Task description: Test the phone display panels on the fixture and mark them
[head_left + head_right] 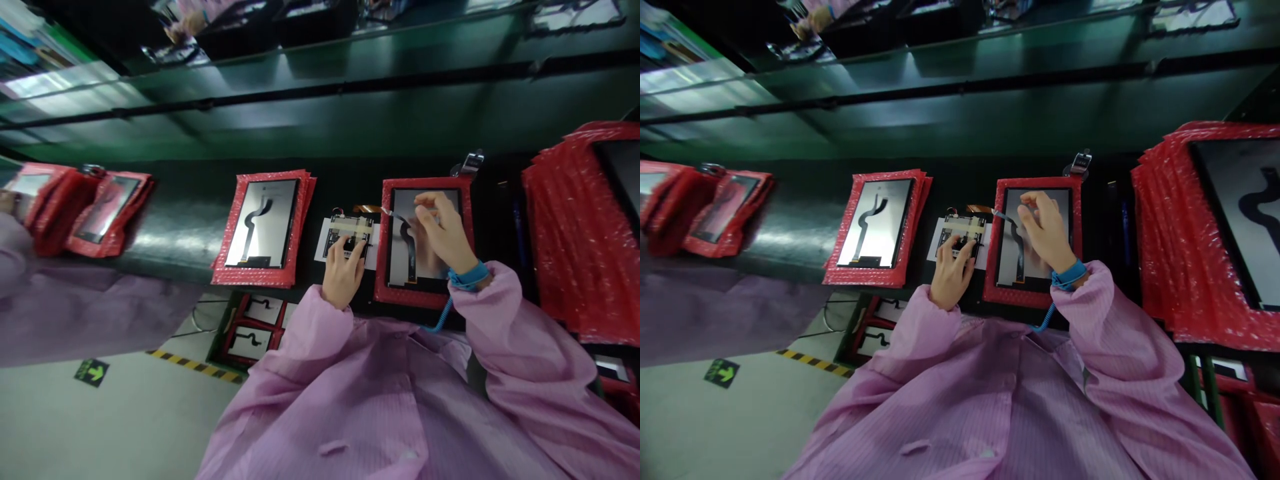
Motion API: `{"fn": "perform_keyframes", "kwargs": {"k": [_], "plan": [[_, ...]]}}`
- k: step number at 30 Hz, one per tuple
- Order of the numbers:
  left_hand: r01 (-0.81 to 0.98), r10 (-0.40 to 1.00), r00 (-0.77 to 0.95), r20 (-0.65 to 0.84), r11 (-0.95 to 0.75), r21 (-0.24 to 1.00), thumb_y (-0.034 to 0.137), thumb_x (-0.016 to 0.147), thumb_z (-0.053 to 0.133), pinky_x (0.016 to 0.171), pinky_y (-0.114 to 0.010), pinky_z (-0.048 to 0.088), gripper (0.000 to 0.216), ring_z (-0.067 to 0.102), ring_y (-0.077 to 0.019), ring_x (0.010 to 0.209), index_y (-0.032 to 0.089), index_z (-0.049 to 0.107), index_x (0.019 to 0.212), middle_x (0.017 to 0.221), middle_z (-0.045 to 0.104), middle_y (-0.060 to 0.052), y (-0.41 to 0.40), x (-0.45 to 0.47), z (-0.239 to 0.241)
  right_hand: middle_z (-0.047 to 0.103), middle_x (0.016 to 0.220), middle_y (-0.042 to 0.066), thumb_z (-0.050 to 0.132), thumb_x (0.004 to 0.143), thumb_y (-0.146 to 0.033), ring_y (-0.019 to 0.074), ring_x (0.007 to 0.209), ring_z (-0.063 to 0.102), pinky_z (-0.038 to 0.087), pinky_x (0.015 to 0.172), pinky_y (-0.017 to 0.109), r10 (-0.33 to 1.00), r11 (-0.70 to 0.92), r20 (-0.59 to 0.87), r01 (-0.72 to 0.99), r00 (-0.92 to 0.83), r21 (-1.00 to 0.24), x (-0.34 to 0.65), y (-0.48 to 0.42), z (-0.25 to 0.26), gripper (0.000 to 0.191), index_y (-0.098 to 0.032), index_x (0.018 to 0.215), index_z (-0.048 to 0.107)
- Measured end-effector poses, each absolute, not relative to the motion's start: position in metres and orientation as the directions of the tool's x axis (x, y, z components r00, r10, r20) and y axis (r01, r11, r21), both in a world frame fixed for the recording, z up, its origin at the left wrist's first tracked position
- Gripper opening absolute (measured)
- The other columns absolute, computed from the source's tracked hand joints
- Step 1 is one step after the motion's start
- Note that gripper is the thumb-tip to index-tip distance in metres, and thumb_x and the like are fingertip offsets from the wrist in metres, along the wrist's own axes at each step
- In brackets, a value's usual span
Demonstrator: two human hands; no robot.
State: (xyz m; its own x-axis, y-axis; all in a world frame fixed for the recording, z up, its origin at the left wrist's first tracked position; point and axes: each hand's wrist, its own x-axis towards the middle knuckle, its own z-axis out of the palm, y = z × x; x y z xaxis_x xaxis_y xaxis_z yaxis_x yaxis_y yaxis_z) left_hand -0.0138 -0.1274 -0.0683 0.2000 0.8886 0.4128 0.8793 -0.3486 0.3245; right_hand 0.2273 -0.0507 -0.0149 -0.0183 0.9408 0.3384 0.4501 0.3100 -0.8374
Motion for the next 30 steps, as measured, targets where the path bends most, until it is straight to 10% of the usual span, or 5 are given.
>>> {"fn": "perform_keyframes", "kwargs": {"k": [30], "plan": [[0.867,0.897,0.224,0.381,-0.362,0.342,0.019,0.101,0.044,0.115,-0.055,0.045,0.040,0.054,-0.0321,0.131,0.022,0.070,0.130,0.146,0.060,-0.015,-0.123,-0.013,-0.063,0.069,0.119,0.015,0.050,0.098,-0.044,0.0322,0.115,0.062,0.044,0.105,0.054,0.920,0.055,0.329,0.762,0.213,-0.646,0.264,-0.187,-0.046,0.035,-0.020,0.120,0.060]]}}
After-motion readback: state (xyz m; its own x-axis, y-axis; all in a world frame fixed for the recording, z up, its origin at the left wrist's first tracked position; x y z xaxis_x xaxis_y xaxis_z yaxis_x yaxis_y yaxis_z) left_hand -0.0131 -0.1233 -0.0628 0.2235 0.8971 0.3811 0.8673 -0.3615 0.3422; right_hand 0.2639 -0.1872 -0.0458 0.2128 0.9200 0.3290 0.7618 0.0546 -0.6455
